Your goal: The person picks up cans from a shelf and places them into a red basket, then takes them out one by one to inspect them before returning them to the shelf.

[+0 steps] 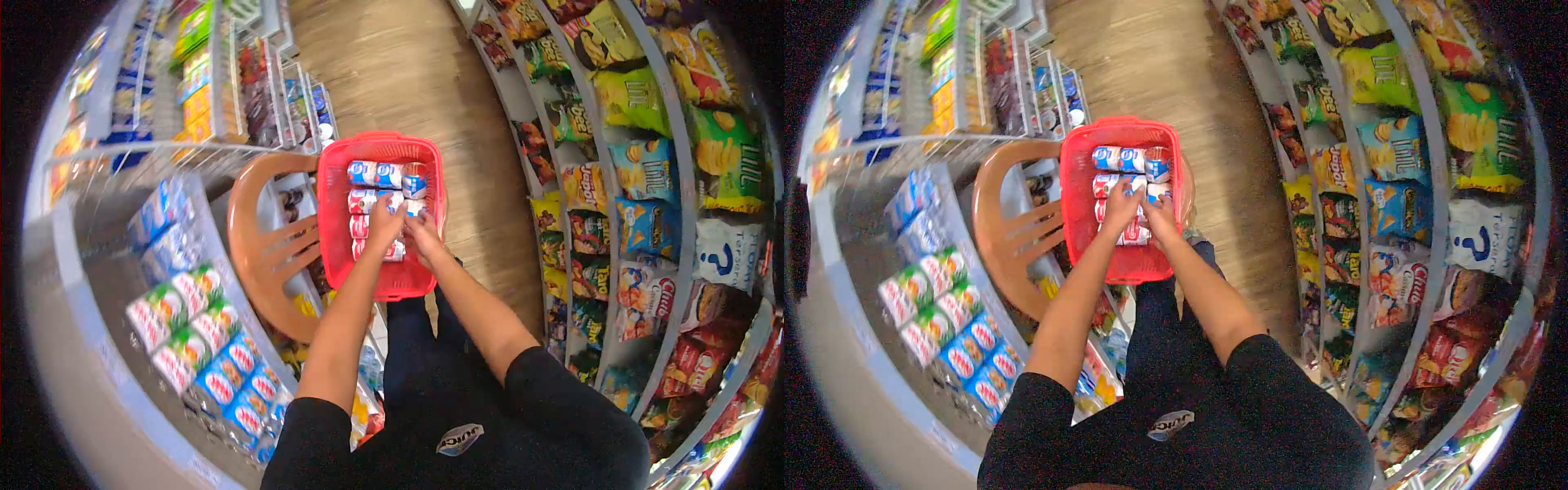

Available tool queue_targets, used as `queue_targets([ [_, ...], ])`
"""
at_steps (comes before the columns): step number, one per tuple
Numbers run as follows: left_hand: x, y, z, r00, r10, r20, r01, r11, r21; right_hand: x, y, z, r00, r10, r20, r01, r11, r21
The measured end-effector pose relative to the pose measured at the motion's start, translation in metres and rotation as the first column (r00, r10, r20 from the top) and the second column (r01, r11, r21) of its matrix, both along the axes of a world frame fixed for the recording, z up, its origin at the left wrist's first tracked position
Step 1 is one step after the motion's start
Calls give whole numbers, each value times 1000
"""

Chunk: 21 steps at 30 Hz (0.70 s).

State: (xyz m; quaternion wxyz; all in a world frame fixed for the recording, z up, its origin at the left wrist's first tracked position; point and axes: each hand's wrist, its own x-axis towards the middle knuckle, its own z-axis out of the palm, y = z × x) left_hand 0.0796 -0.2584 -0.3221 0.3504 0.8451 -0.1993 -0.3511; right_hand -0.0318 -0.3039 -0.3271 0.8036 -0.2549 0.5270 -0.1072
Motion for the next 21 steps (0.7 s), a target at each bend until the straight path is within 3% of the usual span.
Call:
queue_targets([
  [2,17,-27,-18,974,-107,202,112,994,-14,22,-12,-11,995,-55,-81,51,997,-53],
  [4,36,-51,-41,950,-216,224,216,976,25,34,-20,-38,994,-27,-105,6,980,-198],
  [5,42,-60,-51,950,-229,210,227,973,33,44,-16,-83,988,-123,-92,79,922,-378],
  [8,50,-81,-72,912,-341,228,321,939,120,58,-30,-68,958,-59,-282,-51,928,-368],
  [10,52,-89,-82,855,-477,204,444,876,190,66,-23,-91,950,-99,-296,-23,923,-383],
  [12,50,-95,-95,816,-546,189,484,825,290,72,-17,-102,894,-182,-409,-91,821,-564],
  [13,49,-96,-105,780,-585,222,511,800,315,67,-18,-100,930,-92,-356,-57,921,-386],
  [17,49,-103,-103,745,-632,215,528,755,390,56,-10,-103,933,-74,-352,-79,912,-401],
  [18,51,-100,-101,745,-631,218,526,755,391,48,-11,-100,959,-43,-280,-68,925,-375],
  [20,54,-93,-94,634,-715,294,635,699,329,39,-17,-86,981,-27,-191,-44,932,-359],
  [21,49,-86,-87,670,-618,412,615,772,158,33,-16,-74,979,-9,-204,-65,933,-355],
])
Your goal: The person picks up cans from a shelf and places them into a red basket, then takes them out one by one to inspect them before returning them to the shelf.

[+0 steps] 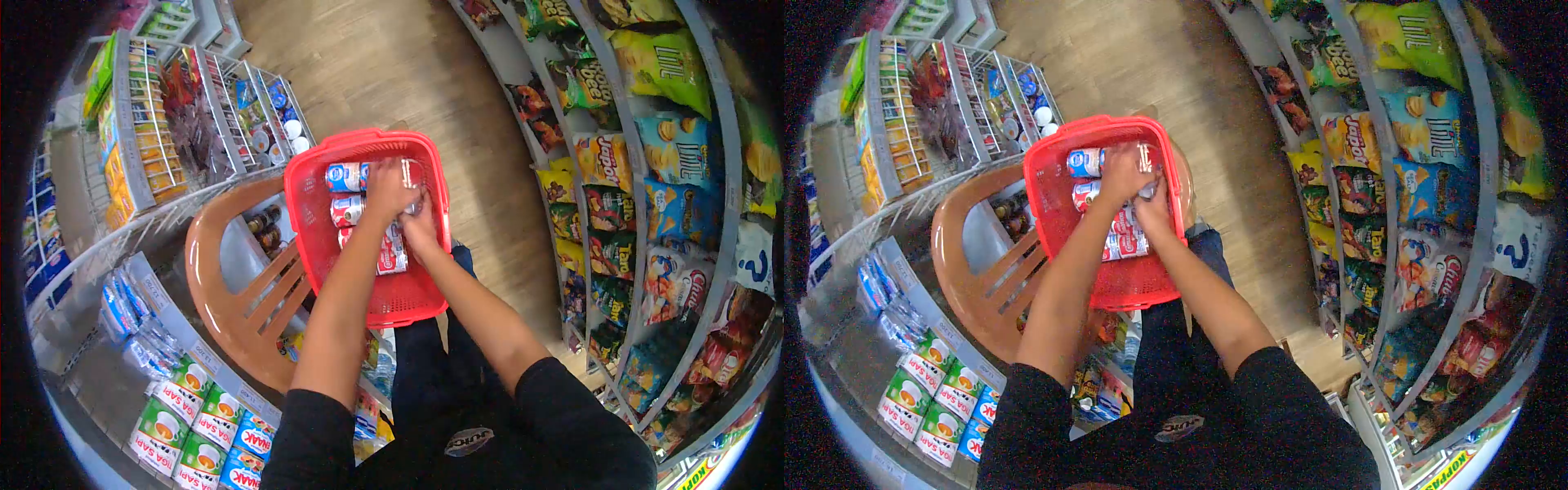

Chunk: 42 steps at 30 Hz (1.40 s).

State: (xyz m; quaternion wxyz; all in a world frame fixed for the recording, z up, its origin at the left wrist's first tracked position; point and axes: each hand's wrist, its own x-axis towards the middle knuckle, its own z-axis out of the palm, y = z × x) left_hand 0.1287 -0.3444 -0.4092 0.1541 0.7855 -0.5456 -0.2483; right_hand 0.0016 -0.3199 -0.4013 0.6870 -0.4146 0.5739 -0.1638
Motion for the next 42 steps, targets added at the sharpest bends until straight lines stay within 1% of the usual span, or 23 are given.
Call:
queue_targets([
  [1,-2,6,13,1000,-3,10,3,1000,-8,-7,5,-1,1000,19,-12,-19,1000,3],
  [3,-8,22,41,920,267,-286,-308,945,-108,-13,14,14,999,-14,-35,11,998,-65],
  [5,-5,48,49,902,304,-306,-348,932,-99,-21,13,65,968,-204,145,159,948,275],
  [6,-2,66,42,779,377,-502,-444,896,-16,-25,15,75,966,-202,160,152,948,278],
  [7,-1,75,62,607,436,-664,-518,851,85,-28,18,84,915,-310,259,192,898,396],
  [8,-5,90,86,345,449,-824,-531,818,223,-30,18,92,842,-418,342,206,835,511],
  [9,-7,97,112,256,420,-871,-509,824,247,-30,6,130,841,-428,331,183,801,569],
  [11,-20,119,136,0,346,-938,-573,769,284,-51,-1,134,781,-290,553,-150,772,617],
  [12,-27,128,150,-80,268,-960,-596,759,261,-56,-6,159,769,-284,572,-215,728,651],
  [13,-35,135,163,-70,261,-963,-607,755,249,-64,-7,174,764,-273,584,-231,730,643],
  [15,-55,143,189,-286,117,-951,-655,701,283,-79,-11,205,766,-66,640,-365,775,517],
  [20,-110,145,250,-234,57,-971,-739,639,215,-106,-7,276,751,17,660,-436,764,476],
  [23,-125,152,278,-257,-35,-966,-744,645,174,-119,2,302,719,72,691,-464,791,400],
  [29,-145,177,320,-231,-88,-969,-773,621,128,-133,17,352,674,190,714,-554,769,319],
  [31,-152,187,330,-225,-136,-965,-801,590,104,-136,19,361,653,257,712,-616,728,302],
  [33,-160,201,345,-148,-149,-978,-851,523,49,-136,25,365,593,531,605,-720,686,104],
  [34,-166,209,345,-66,-87,-994,-883,470,17,-134,26,372,554,574,603,-764,638,96],
  [35,-171,216,352,-46,-99,-994,-913,409,2,-131,32,375,506,615,605,-807,586,80],
  [37,-184,230,371,50,5,-999,-944,328,-45,-130,49,378,406,724,558,-807,570,-152],
  [38,-190,240,374,138,49,-989,-951,287,-119,-128,55,391,392,767,507,-839,525,-145],
  [39,-199,250,380,141,54,-989,-968,218,-126,-128,62,395,334,796,505,-873,463,-153],
  [41,-210,271,399,333,310,-890,-938,209,-278,-123,78,402,210,870,447,-891,359,-279],
  [42,-217,285,406,297,312,-902,-949,197,-245,-122,89,402,194,851,488,-882,369,-294],
])
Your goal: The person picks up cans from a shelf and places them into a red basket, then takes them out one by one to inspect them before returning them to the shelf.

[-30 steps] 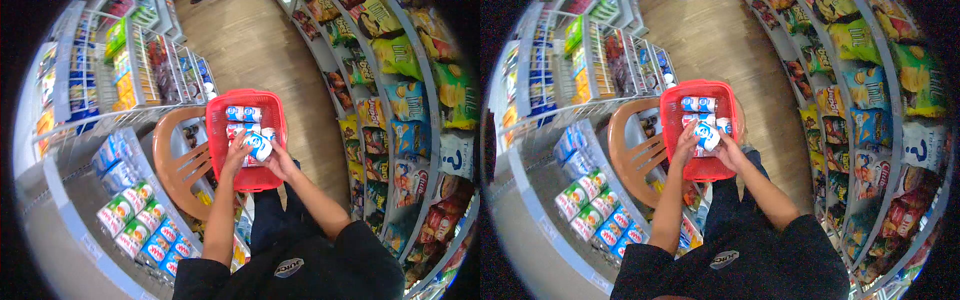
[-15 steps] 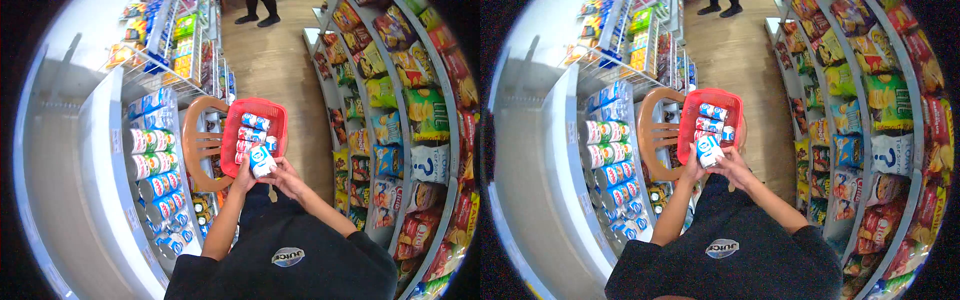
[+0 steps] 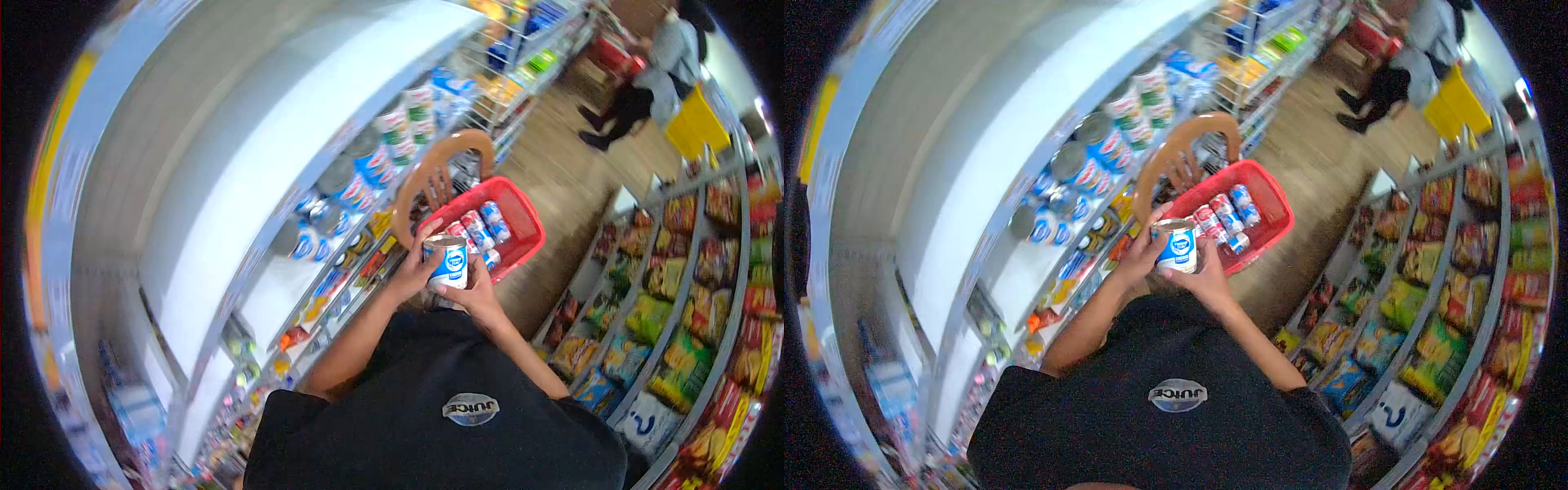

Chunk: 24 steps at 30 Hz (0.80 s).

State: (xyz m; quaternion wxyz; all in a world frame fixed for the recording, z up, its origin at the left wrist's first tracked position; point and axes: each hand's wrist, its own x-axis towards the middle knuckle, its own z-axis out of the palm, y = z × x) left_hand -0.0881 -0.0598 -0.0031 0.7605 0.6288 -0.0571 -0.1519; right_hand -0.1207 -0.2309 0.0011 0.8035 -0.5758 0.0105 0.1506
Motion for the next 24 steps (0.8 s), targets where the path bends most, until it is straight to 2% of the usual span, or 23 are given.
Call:
queue_targets([
  [1,-8,11,6,999,47,14,-47,999,-5,-1,10,3,999,47,14,-47,999,-5],
  [3,-22,33,14,974,117,195,-136,987,85,-4,30,6,997,73,38,-75,996,46],
  [4,-30,41,16,949,226,219,-256,960,115,-5,41,6,992,89,86,-91,995,27],
  [5,-39,52,19,942,248,224,-278,954,111,-7,51,7,990,111,92,-114,993,24],
  [7,-56,75,31,888,305,344,-405,873,272,-8,70,13,964,192,182,-200,980,23],
  [8,-64,83,35,911,321,260,-382,894,235,-6,79,14,939,231,255,-240,971,7],
  [11,-79,97,75,862,372,344,-472,836,279,-7,100,29,904,319,284,-332,943,-5],
  [12,-77,106,78,806,320,497,-542,737,404,-4,106,28,885,320,338,-343,939,9],
  [13,-77,108,90,803,331,495,-550,732,403,2,110,21,882,331,336,-354,935,7],
  [15,-74,113,112,749,109,653,-628,430,648,20,117,2,720,310,621,-147,943,-300],
  [16,-67,115,114,726,57,685,-650,381,658,24,126,1,754,267,600,-164,961,-223],
  [17,-62,117,116,725,59,686,-654,373,658,29,134,-1,751,270,603,-170,961,-218],
  [19,-51,114,133,786,13,618,-606,217,766,40,148,-1,798,180,576,-204,979,-24],
  [20,-44,117,128,759,16,651,-643,180,745,43,155,-2,783,124,609,-101,992,-71],
  [21,-38,118,127,758,20,651,-645,170,745,46,161,-1,782,129,610,-111,992,-67],
  [23,-26,117,124,739,45,672,-674,58,737,54,173,0,708,95,700,66,978,-200],
  [24,-21,118,118,724,59,687,-689,26,724,58,179,-2,710,99,697,57,979,-196],
])
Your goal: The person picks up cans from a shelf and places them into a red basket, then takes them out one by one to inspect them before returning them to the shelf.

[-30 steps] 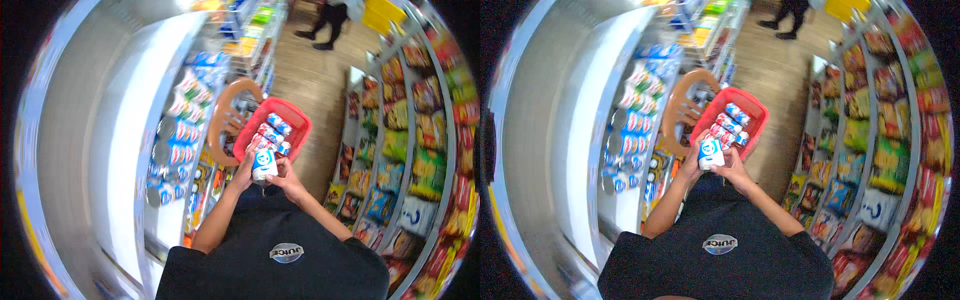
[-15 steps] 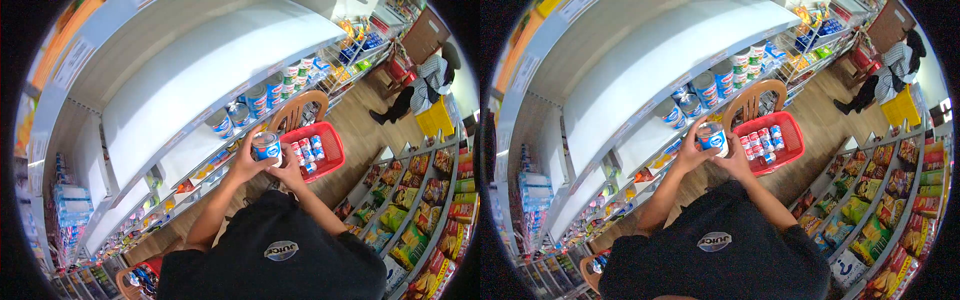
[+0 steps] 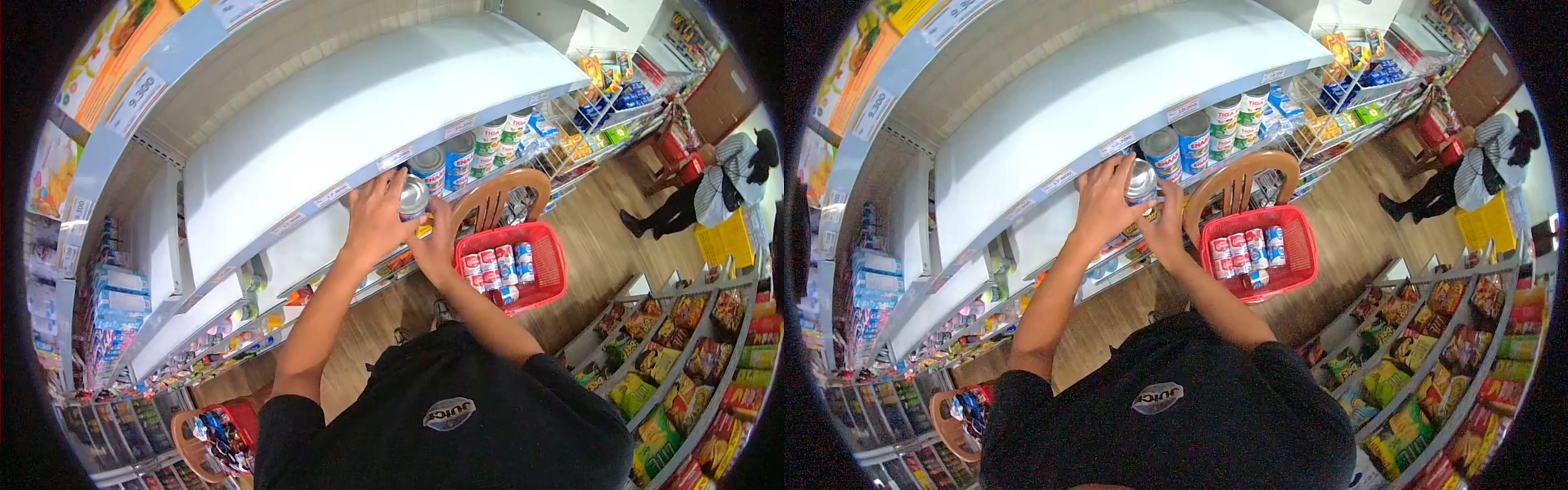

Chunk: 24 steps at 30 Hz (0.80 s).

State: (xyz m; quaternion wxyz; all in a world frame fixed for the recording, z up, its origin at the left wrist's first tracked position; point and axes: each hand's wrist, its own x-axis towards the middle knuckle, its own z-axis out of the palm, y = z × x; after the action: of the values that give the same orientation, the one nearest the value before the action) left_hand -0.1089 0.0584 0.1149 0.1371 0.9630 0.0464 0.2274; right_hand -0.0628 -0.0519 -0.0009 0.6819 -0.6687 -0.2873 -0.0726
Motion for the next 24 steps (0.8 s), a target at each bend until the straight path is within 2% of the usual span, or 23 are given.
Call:
queue_targets([
  [3,10,1,-6,993,104,-49,-102,994,39,10,18,-13,992,-122,12,122,993,11],
  [5,17,4,-12,994,112,-19,-110,992,68,10,22,-15,995,-90,-34,91,996,9],
  [8,23,7,-17,983,162,-80,-160,986,38,14,32,-26,992,-127,15,127,992,-4],
  [11,28,9,-19,981,181,-74,-178,983,42,13,35,-22,985,-168,-30,168,986,10],
  [13,30,10,-17,975,169,-146,-176,984,-35,15,36,-24,981,-136,-137,142,989,30],
  [16,34,13,-14,958,167,-232,-185,981,-59,17,40,-24,980,-148,-136,157,986,54],
  [19,37,14,-13,965,170,-198,-190,978,-84,19,43,-23,975,-216,-56,216,976,0],
  [24,42,15,-12,938,206,-280,-236,969,-79,21,49,-22,959,-266,-99,266,964,-10],
])
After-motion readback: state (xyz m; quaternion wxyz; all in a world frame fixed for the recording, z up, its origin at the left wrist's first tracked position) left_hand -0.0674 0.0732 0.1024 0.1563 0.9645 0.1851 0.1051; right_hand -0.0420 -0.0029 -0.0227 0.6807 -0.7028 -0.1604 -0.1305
